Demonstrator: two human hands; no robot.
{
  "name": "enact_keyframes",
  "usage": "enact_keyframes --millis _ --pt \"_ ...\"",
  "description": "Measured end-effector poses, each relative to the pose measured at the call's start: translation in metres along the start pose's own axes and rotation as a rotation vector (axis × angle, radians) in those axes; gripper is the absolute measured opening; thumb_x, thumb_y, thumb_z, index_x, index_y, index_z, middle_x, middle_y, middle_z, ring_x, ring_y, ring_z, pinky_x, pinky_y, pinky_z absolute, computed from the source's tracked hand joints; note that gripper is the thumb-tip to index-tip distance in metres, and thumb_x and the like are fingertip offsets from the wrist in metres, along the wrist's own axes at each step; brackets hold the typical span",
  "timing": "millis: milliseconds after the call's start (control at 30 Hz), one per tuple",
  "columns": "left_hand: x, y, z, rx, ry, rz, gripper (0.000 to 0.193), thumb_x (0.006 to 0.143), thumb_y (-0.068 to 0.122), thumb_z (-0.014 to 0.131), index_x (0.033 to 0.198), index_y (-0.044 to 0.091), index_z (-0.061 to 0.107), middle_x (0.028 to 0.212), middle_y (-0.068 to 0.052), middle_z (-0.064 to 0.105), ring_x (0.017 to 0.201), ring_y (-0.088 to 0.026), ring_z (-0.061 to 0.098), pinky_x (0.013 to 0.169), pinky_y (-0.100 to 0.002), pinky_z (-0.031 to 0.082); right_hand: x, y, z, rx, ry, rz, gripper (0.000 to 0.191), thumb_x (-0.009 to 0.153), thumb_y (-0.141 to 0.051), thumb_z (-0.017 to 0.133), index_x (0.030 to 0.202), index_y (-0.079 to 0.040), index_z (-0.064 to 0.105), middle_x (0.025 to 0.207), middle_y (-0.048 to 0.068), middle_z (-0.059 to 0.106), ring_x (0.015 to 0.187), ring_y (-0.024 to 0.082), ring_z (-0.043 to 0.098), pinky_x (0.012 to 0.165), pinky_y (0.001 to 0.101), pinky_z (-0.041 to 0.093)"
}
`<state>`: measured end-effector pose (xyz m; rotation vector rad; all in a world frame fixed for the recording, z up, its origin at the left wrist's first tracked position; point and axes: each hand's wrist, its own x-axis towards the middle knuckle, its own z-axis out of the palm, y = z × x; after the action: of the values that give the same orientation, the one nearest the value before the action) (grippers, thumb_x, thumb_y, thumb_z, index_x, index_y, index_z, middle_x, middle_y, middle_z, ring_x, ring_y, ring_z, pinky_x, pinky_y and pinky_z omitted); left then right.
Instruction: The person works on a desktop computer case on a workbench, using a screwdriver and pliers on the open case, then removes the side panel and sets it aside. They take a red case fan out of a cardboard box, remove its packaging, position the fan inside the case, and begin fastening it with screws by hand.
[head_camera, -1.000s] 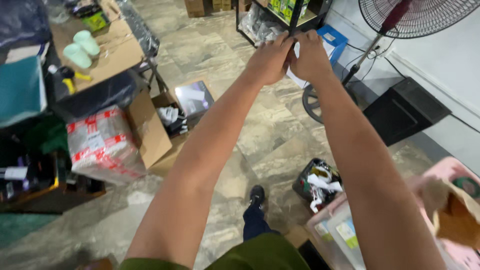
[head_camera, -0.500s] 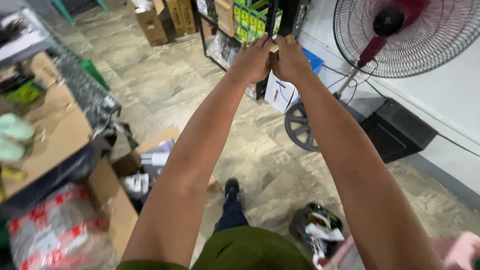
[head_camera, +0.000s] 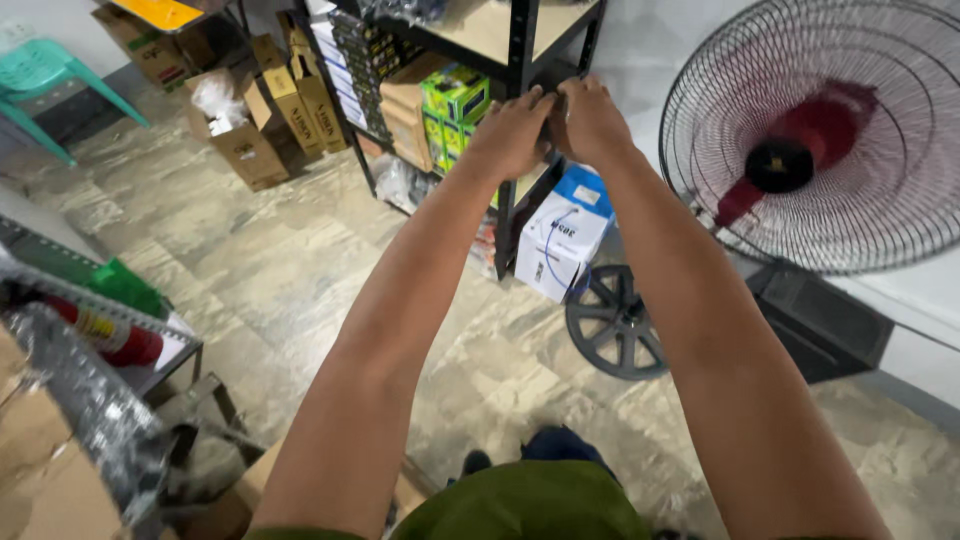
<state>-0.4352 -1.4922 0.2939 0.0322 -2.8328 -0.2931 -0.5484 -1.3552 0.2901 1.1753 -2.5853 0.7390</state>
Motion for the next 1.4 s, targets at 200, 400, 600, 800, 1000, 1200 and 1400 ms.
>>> enact_keyframes --millis 200,400,600,800,1000,1200,1400 --pt "0.089 -0.045 0.035 -0.039 0.068 0.027 0.078 0.085 0.028 0.077 0.149 0.009 0.038 0.154 -0.020 0.041 0.133 -0.042 0.049 0.109 -0.062 0.035 0.126 0.081 0.036 -0.023 0.067 -0.040 0.041 0.098 -0.028 0.067 0.132 -0.006 0.059 0.131 0.025 0.055 0.118 0.046 0.057 0.097 0.0525 0.049" --pt "0.204 -0.082 0.090 0.030 -0.100 0.024 0.064 0.090 0.030 0.067 0.147 0.008 0.048 0.147 -0.016 0.052 0.128 -0.035 0.058 0.105 -0.050 0.048 0.272 0.154 0.058 -0.017 0.059 -0.044 0.038 0.097 -0.025 0.063 0.131 -0.008 0.063 0.132 0.023 0.059 0.115 0.044 0.060 0.097 0.0507 0.050" --pt "0.276 -0.102 0.139 -0.021 0.159 0.152 0.053 0.084 0.033 0.068 0.129 0.005 0.059 0.130 -0.018 0.061 0.113 -0.036 0.065 0.089 -0.050 0.053 0.382 0.206 0.081 -0.087 0.022 -0.021 0.041 0.099 -0.020 0.062 0.138 -0.009 0.060 0.141 0.022 0.056 0.126 0.043 0.056 0.104 0.0500 0.047" --pt "0.296 -0.118 0.131 -0.060 -0.128 -0.068 0.037 0.094 0.031 0.064 0.124 0.009 0.066 0.123 -0.016 0.065 0.110 -0.035 0.067 0.093 -0.048 0.055 0.432 0.241 0.108 -0.009 0.186 -0.146 0.067 0.081 -0.006 0.063 0.147 -0.013 0.054 0.154 0.014 0.043 0.129 0.042 0.050 0.097 0.0472 0.047" --pt "0.290 -0.132 0.128 -0.179 -0.124 -0.110 0.042 0.089 0.029 0.066 0.127 0.012 0.066 0.121 -0.013 0.067 0.113 -0.034 0.066 0.093 -0.047 0.055 0.463 0.243 0.129 0.096 0.173 0.058 0.042 0.103 -0.011 0.051 0.144 -0.020 0.058 0.152 0.007 0.052 0.135 0.032 0.056 0.107 0.0436 0.049" --pt "0.277 -0.152 0.132 -0.271 -0.129 -0.086 0.038 0.092 0.027 0.063 0.126 0.011 0.066 0.124 -0.015 0.065 0.115 -0.037 0.063 0.095 -0.048 0.052 0.457 0.220 0.110 0.272 0.363 0.187 0.025 0.099 -0.017 0.057 0.121 -0.016 0.068 0.131 0.012 0.067 0.124 0.036 0.060 0.097 0.0456 0.050" --pt "0.281 -0.147 0.120 -0.377 0.122 0.039 0.041 0.094 0.022 0.064 0.130 0.003 0.062 0.127 -0.023 0.063 0.120 -0.042 0.062 0.104 -0.046 0.051 0.388 0.199 0.058 -0.086 0.569 -0.125 0.034 0.084 0.007 0.055 0.116 -0.005 0.059 0.124 0.019 0.064 0.115 0.045 0.059 0.088 0.0516 0.053"
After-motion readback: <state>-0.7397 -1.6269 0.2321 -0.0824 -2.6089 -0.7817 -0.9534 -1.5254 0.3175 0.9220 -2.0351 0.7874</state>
